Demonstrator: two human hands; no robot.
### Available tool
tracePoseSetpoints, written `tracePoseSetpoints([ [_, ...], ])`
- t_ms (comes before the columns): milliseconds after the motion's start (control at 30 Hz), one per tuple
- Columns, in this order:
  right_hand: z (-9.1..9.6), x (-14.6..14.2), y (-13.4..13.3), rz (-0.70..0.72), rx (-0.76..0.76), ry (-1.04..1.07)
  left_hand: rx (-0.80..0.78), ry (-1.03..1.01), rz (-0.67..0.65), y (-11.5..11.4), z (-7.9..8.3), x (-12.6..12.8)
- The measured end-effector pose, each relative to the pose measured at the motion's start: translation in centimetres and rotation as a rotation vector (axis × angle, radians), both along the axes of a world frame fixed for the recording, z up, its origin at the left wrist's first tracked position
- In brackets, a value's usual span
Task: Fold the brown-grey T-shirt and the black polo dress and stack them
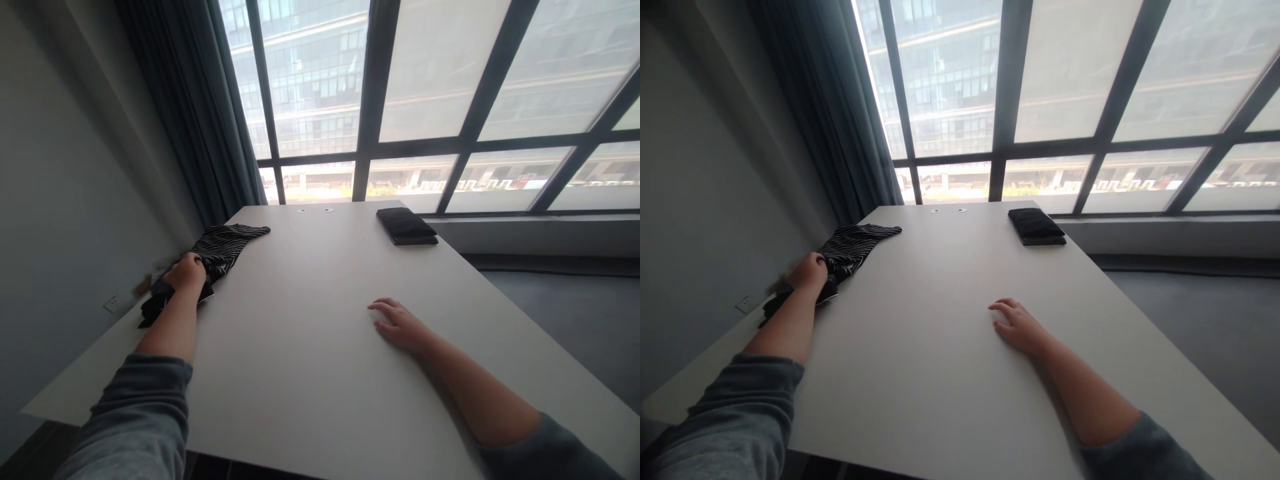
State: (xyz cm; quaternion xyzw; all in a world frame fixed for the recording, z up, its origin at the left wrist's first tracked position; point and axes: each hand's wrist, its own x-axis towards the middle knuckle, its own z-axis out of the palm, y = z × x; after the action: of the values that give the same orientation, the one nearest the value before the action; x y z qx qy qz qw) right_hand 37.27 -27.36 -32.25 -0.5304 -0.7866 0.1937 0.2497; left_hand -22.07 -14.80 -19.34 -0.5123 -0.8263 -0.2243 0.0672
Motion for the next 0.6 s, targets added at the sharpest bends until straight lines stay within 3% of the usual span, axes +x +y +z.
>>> tracePoseSetpoints([
  [100, 0.0, -0.3, 0.0, -0.005, 0.013, 0.000, 0.143, 0.035, -0.097, -1.9, -0.5, 6.4],
  [233, 0.3, -1.2, -0.3, 0.017, 0.077, -0.006, 0.184, 0.006, -0.529, -6.9, -3.6, 17.2],
  [333, 1.0, -2.1, -1.0, 0.090, 0.156, -0.013, 0.232, -0.100, -0.859, -10.5, -5.8, 23.2],
  [433, 1.7, -3.4, -1.7, 0.139, 0.209, -0.023, 0.243, -0.287, -1.093, -13.0, -6.4, 26.0],
  [600, 1.1, -6.7, -2.0, 0.010, 0.198, 0.029, 0.159, -0.449, -1.193, -14.7, -5.8, 26.7],
])
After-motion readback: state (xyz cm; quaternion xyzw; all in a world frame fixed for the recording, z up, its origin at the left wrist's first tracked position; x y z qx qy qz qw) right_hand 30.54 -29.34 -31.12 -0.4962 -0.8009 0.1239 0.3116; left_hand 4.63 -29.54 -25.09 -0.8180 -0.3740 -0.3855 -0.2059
